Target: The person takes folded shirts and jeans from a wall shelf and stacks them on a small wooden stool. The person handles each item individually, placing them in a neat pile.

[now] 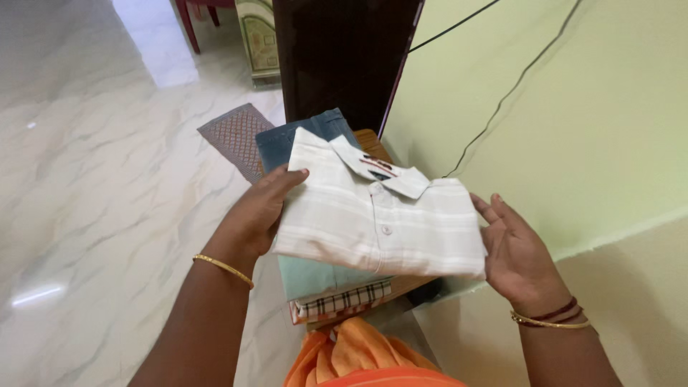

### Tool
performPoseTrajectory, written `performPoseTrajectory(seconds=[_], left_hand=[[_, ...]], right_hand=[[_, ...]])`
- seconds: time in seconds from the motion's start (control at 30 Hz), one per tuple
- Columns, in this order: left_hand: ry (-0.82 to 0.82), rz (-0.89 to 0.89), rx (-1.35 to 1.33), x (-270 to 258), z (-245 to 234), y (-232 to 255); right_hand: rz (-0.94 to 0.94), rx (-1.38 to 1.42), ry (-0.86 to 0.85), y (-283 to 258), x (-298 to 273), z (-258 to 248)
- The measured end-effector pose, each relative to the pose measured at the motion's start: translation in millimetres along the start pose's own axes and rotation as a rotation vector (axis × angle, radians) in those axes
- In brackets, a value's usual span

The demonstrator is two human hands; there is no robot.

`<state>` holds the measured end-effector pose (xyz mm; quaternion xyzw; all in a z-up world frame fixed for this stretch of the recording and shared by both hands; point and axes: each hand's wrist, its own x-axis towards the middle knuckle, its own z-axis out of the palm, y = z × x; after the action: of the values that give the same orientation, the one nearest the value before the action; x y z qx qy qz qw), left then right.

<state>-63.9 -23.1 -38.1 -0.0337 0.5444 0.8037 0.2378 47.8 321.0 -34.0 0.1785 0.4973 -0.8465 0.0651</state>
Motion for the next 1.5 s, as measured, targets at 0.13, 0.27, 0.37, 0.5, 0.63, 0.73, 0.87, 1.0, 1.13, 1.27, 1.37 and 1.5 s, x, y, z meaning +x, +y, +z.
performPoseTrajectory(seconds=[0.13,0.27,0.37,0.5,0.63,0.73,0.87,1.0,1.13,1.27,1.37,1.5], left_hand=[[0.130,-0.100,0.173,34,-23,-18],[0.165,-0.188,0.235,53,-49,-50],[0.241,-0.303,0.289,76,-68,-63],[0.281,-0.420,0.258,94,-85,-91],[0.355,-0.547,0.271,102,-93,-115],[0.389,-0.665,0.350,105,-103,-134],[0.451,-0.785,0.498,104,-138,-163],[0.579,-0.709,0.505,110,-174,-182],[0.532,-0.577,0.498,131,-174,-164],[0.362,-0.516,0.520,159,-131,-135],[0.210,-0.481,0.582,178,-92,-111],[-0.013,-0.394,0.618,186,-53,-70]], right_hand=[[0.085,0.041,-0.004,16,38,-1],[0.162,0.029,-0.065,47,92,-28],[0.234,0.061,-0.166,69,144,-45],[0.353,-0.099,-0.021,98,187,-53],[0.517,-0.283,0.028,118,216,-59],[0.494,-0.307,-0.061,136,233,-67],[0.688,-0.584,-0.115,150,239,-77],[0.729,-0.703,-0.134,144,246,-85],[0.666,-0.573,-0.043,130,259,-95],[0.527,-0.436,0.067,110,249,-96],[0.418,-0.311,0.077,90,226,-91],[0.244,-0.064,0.109,63,183,-78]])
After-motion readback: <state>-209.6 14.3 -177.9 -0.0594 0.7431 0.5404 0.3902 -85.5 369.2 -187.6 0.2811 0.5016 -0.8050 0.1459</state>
